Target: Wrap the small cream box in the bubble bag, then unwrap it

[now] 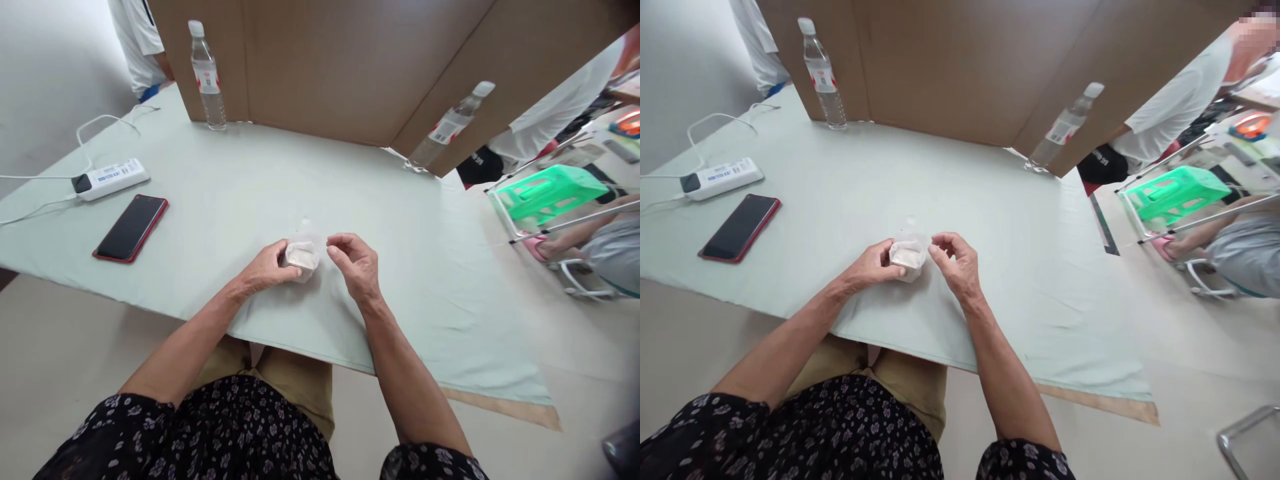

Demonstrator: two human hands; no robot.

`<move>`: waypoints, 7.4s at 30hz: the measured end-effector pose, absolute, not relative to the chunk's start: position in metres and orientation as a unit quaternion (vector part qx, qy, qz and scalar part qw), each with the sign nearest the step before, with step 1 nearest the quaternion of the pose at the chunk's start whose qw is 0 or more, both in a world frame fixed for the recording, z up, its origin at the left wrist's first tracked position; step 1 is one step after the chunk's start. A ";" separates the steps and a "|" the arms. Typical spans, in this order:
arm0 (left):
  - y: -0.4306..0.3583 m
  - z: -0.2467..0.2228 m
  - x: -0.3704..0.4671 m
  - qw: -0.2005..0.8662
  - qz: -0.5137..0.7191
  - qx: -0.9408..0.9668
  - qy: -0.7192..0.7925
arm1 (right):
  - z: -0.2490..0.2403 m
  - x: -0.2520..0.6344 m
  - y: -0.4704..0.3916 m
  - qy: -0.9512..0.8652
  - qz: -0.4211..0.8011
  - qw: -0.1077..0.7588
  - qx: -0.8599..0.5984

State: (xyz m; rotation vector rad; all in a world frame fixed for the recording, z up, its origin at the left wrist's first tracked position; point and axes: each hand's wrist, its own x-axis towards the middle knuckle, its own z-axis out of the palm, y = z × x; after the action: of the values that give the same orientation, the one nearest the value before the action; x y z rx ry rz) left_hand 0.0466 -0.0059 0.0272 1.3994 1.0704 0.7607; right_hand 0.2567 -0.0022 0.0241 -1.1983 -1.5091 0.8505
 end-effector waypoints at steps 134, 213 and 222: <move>-0.007 0.029 0.039 0.575 0.316 0.603 0.454 | 0.017 0.223 0.000 -0.531 0.492 0.494 -0.482; 0.000 0.016 0.039 0.492 0.427 0.539 0.533 | -0.005 0.242 -0.006 -0.851 0.133 0.309 -0.404; 0.000 0.013 0.039 0.468 0.499 0.488 0.542 | 0.003 0.250 -0.006 -0.850 0.131 0.314 -0.403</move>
State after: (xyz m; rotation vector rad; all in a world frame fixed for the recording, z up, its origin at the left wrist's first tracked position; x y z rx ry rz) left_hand 0.0385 0.0004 0.0132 1.1961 1.3298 1.2237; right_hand 0.2498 -0.0065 0.0031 -1.0631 -2.2400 0.3466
